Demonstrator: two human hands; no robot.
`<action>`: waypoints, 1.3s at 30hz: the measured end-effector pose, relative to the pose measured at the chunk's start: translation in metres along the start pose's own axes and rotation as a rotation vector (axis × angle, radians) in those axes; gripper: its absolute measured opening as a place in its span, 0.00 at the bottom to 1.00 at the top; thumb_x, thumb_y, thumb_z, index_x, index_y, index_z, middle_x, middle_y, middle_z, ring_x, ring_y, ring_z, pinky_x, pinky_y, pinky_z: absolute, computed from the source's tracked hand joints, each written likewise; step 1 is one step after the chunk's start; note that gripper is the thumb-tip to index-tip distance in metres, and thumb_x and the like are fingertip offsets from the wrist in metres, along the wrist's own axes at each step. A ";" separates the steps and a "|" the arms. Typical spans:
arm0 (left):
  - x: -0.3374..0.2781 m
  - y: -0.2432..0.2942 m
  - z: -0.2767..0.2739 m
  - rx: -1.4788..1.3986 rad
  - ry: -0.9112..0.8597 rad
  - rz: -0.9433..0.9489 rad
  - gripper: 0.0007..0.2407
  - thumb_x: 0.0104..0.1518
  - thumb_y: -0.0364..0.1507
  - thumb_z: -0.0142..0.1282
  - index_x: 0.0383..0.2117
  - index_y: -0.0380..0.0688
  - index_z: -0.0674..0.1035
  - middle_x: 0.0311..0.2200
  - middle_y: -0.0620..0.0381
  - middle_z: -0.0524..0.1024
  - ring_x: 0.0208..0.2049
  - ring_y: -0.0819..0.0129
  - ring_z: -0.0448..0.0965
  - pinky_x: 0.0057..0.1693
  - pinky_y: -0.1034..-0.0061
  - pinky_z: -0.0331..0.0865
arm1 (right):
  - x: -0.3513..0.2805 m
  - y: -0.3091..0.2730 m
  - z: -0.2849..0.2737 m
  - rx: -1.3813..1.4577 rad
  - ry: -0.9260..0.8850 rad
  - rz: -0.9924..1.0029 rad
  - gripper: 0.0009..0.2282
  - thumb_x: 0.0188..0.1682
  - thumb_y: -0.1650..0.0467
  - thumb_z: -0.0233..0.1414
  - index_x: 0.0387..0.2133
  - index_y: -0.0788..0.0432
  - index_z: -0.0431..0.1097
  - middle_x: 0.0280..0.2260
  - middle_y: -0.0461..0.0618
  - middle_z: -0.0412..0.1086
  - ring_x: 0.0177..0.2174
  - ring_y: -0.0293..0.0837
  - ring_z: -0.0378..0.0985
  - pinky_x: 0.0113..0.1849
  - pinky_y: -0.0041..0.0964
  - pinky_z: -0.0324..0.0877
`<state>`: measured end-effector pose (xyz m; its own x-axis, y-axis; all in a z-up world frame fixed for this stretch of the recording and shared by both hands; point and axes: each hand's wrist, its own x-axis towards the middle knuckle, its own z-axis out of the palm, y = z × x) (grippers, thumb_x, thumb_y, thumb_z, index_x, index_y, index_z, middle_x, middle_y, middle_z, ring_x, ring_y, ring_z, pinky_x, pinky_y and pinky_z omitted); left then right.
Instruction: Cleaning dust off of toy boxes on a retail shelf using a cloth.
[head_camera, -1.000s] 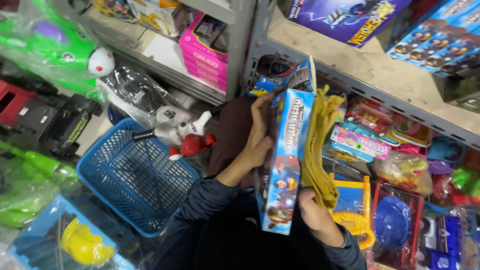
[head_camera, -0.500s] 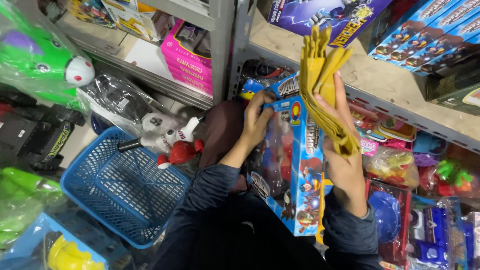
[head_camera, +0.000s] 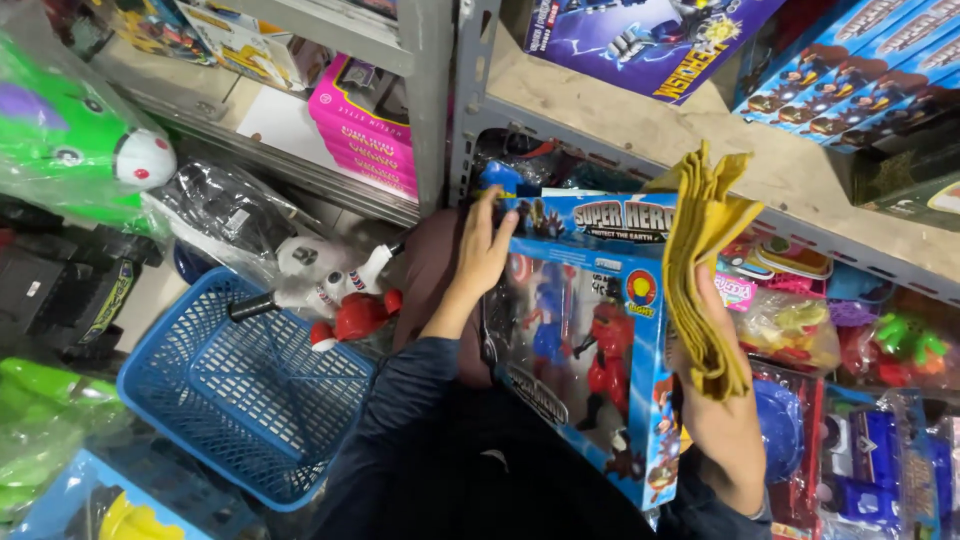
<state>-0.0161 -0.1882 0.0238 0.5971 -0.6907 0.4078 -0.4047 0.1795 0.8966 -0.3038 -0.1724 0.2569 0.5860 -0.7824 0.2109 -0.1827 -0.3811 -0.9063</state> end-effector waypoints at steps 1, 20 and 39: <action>0.005 0.006 -0.003 0.071 -0.026 -0.028 0.20 0.69 0.37 0.48 0.62 0.37 0.67 0.58 0.39 0.69 0.60 0.44 0.69 0.65 0.61 0.61 | 0.001 0.001 -0.002 -0.002 0.021 0.011 0.30 0.49 0.82 0.43 0.69 0.65 0.50 0.69 0.55 0.54 0.66 0.44 0.57 0.64 0.38 0.52; -0.013 -0.020 -0.060 -0.496 0.091 -0.222 0.33 0.47 0.14 0.70 0.64 0.24 0.70 0.51 0.52 0.80 0.54 0.64 0.78 0.62 0.71 0.70 | -0.004 0.118 -0.047 0.308 0.481 0.348 0.16 0.62 0.67 0.48 0.61 0.60 0.65 0.51 0.39 0.70 0.45 0.29 0.72 0.47 0.27 0.69; -0.030 0.113 -0.144 -0.011 0.061 0.013 0.57 0.33 0.33 0.84 0.73 0.30 0.54 0.54 0.45 0.76 0.53 0.66 0.79 0.60 0.71 0.76 | -0.021 0.255 -0.001 0.315 0.552 0.147 0.09 0.56 0.76 0.49 0.48 0.60 0.64 0.39 0.40 0.63 0.38 0.34 0.65 0.44 0.31 0.65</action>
<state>0.0205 -0.0463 0.1377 0.6334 -0.6442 0.4288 -0.4052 0.1960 0.8930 -0.3637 -0.2539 0.0218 0.0658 -0.9853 0.1578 0.0589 -0.1540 -0.9863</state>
